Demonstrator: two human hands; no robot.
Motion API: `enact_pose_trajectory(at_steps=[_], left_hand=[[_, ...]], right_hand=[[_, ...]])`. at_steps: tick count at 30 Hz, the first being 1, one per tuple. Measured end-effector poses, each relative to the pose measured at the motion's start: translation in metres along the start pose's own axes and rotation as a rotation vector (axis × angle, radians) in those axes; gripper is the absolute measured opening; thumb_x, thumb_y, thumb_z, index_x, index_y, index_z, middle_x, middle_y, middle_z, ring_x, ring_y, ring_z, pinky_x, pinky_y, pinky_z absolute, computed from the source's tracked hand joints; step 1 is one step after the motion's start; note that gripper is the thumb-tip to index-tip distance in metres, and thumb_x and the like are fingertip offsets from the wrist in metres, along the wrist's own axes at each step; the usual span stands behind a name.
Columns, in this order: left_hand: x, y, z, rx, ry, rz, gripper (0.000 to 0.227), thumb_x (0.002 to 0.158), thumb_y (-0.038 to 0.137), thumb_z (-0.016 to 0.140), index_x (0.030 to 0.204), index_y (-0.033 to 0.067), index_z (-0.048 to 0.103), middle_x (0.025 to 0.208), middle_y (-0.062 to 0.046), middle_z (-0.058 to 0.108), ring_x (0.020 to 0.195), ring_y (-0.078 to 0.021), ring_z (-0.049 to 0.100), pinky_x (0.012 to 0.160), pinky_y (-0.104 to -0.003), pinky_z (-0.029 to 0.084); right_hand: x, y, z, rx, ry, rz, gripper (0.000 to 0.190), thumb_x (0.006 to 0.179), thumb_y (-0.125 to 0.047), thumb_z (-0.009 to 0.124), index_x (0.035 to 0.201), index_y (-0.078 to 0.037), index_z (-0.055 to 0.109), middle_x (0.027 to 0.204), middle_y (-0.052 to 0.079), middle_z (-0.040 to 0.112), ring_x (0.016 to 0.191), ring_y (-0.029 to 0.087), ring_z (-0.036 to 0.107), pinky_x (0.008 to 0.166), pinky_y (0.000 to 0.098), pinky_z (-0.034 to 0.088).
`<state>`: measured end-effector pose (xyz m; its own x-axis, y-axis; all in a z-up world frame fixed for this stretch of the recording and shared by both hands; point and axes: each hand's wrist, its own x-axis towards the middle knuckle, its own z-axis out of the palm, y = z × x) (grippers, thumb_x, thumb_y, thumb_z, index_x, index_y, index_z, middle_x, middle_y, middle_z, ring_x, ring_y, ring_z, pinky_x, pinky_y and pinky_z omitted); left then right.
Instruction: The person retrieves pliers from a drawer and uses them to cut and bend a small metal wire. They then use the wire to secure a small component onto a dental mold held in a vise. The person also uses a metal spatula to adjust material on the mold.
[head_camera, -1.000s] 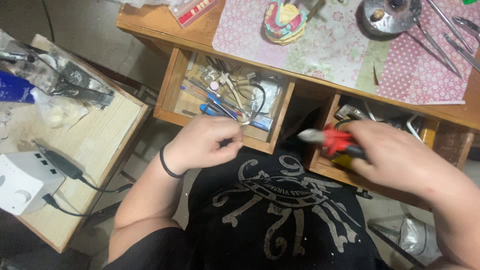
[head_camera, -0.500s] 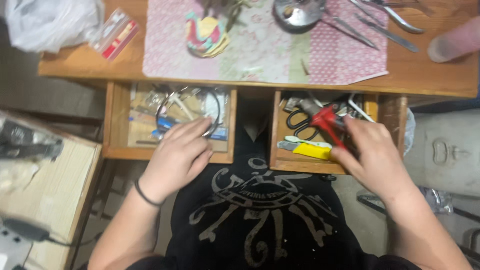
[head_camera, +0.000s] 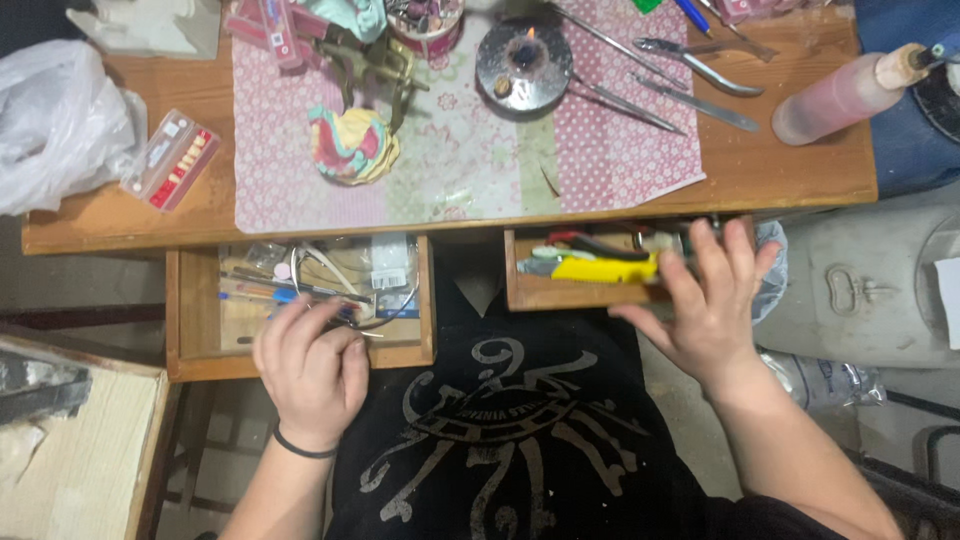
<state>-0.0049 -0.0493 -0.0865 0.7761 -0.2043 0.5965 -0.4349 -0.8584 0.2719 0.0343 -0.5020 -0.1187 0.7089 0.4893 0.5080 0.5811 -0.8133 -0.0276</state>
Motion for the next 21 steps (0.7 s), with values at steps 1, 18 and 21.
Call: enact_pose_trajectory(at_steps=[1, 18, 21], left_hand=[[-0.006, -0.009, 0.008, 0.020, 0.057, 0.004, 0.021, 0.102, 0.024, 0.057, 0.086, 0.0132, 0.066, 0.117, -0.009, 0.071, 0.122, -0.0382, 0.059, 0.103, -0.050, 0.036], [0.051, -0.096, 0.096, 0.203, 0.313, 0.092, 0.022, 0.103, 0.022, 0.065, 0.083, 0.0279, 0.070, 0.124, 0.008, 0.078, 0.143, -0.0355, 0.054, 0.122, -0.065, -0.017], [0.052, -0.096, 0.090, 0.142, 0.308, 0.089, 0.026, 0.104, 0.031, 0.063, 0.080, 0.0286, 0.072, 0.124, 0.007, 0.076, 0.138, -0.0341, 0.057, 0.125, -0.059, -0.018]], right_hand=[[0.002, 0.002, 0.009, -0.039, 0.035, 0.073, 0.096, 0.102, -0.074, 0.076, 0.164, -0.015, 0.032, 0.171, 0.024, 0.026, 0.159, 0.048, 0.014, 0.127, 0.0688, -0.005], [0.160, 0.113, 0.010, -0.416, -0.103, 0.317, 0.022, 0.102, -0.024, 0.086, 0.123, -0.017, 0.087, 0.101, 0.013, 0.068, 0.087, 0.037, 0.065, 0.075, 0.0454, 0.053], [0.155, 0.130, 0.026, -0.554, -0.272, 0.282, 0.015, 0.110, -0.038, 0.072, 0.112, -0.027, 0.082, 0.095, 0.005, 0.073, 0.086, 0.031, 0.072, 0.069, 0.0416, 0.057]])
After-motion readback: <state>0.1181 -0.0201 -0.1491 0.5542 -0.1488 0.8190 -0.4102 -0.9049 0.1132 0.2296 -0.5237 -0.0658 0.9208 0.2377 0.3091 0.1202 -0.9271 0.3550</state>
